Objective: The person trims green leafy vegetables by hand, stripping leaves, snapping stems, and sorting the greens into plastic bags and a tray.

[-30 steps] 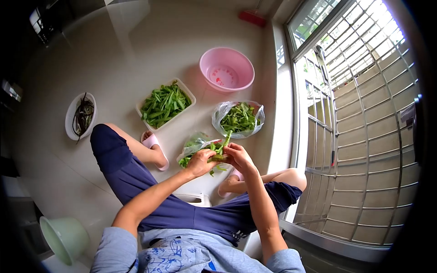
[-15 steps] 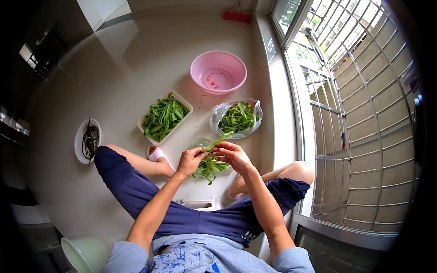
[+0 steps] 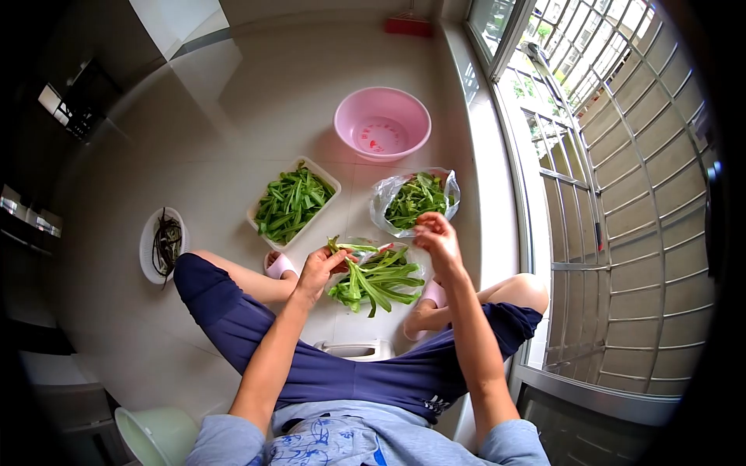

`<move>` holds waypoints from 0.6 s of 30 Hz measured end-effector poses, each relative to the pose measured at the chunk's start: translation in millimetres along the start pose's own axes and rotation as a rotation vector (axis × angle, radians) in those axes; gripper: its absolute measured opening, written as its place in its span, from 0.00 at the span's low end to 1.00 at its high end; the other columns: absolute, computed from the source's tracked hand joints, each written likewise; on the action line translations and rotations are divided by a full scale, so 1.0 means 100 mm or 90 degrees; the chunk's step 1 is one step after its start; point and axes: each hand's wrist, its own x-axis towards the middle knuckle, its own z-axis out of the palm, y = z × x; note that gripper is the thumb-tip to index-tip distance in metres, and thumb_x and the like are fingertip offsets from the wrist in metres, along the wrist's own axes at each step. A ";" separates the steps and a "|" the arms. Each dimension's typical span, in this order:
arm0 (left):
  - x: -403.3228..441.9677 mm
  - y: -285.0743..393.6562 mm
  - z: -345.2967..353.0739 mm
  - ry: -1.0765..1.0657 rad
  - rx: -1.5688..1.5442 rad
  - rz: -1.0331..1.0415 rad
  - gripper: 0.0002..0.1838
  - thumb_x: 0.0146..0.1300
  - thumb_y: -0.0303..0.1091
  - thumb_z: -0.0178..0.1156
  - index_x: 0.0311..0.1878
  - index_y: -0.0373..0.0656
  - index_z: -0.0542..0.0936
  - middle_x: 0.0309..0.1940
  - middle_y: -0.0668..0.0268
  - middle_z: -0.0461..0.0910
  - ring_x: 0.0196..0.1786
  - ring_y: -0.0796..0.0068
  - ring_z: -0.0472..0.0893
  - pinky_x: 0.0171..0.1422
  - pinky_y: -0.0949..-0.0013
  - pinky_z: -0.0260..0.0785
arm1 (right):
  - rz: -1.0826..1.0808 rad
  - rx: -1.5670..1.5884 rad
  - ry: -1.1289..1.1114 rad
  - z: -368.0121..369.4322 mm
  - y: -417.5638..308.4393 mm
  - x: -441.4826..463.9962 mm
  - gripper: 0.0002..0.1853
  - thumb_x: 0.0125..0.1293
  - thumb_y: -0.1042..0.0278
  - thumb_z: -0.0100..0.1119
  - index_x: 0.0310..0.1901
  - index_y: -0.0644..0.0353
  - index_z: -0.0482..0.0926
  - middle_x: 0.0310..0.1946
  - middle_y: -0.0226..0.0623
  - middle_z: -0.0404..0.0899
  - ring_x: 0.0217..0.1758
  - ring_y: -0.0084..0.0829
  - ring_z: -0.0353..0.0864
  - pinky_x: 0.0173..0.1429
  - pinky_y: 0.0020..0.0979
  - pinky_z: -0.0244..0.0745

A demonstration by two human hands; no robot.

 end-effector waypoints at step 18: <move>-0.04 0.13 0.07 -0.070 0.048 0.051 0.09 0.57 0.28 0.48 0.39 0.38 0.73 0.30 0.62 0.76 0.34 0.75 0.75 0.40 0.74 0.66 | -0.386 -0.731 -0.179 0.40 -0.34 0.28 0.13 0.46 0.65 0.58 0.34 0.61 0.76 0.41 0.41 0.72 0.45 0.38 0.70 0.48 0.31 0.66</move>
